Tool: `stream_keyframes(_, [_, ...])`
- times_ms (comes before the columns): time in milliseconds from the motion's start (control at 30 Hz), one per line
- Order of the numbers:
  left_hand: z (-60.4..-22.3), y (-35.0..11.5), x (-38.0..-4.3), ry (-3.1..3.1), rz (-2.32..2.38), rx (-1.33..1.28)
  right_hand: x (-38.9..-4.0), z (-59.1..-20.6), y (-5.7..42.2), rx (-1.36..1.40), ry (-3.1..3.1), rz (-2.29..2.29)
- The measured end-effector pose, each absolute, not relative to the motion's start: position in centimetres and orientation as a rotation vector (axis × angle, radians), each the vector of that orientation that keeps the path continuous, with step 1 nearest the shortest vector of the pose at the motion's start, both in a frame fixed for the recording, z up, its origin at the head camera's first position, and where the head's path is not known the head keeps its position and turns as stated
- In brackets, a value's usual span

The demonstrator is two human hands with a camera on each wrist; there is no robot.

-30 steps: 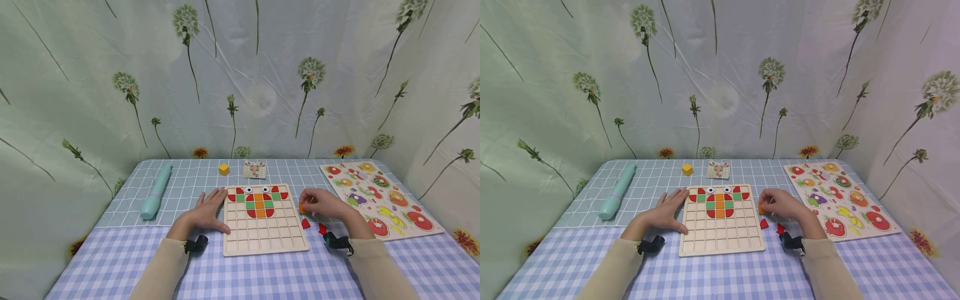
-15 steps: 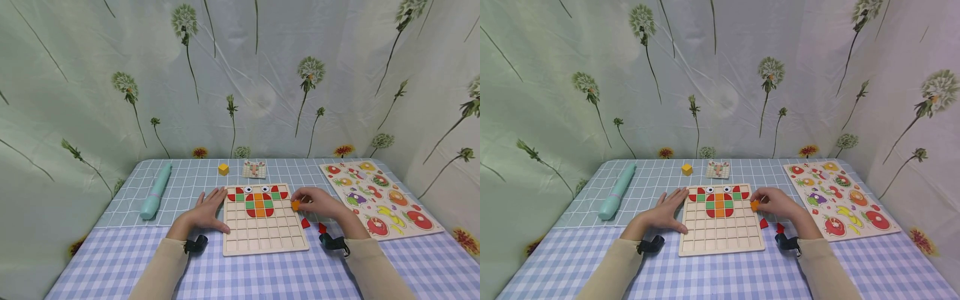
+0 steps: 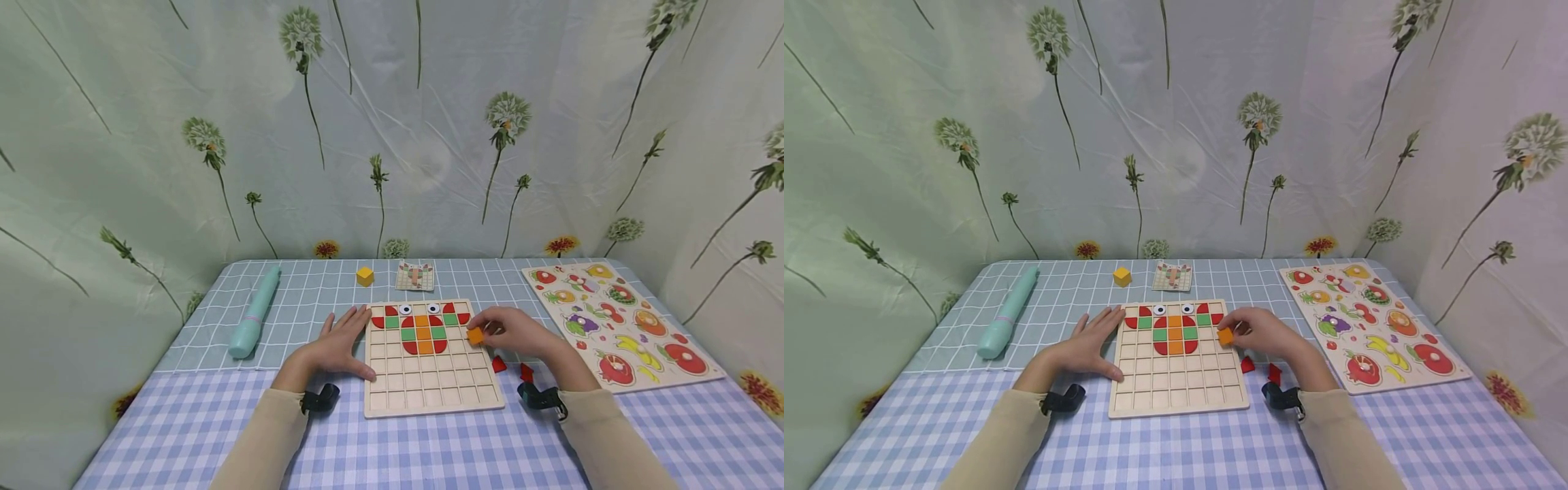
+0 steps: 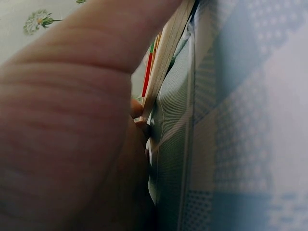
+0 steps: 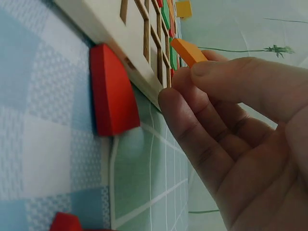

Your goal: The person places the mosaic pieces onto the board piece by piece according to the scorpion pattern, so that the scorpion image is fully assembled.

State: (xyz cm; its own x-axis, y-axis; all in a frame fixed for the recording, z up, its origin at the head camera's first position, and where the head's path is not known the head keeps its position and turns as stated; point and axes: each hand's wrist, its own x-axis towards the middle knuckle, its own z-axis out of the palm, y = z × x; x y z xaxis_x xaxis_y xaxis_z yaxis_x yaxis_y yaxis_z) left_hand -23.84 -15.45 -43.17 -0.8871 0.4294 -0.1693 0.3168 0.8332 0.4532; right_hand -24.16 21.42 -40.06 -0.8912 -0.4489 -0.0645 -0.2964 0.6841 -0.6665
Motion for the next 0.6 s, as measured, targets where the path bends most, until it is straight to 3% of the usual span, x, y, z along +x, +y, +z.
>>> stream_keyframes(600, [-43.3,-15.5,-23.9,2.755,0.603,0.573,-23.9,-40.5,19.6,-0.674,2.7,-0.985])
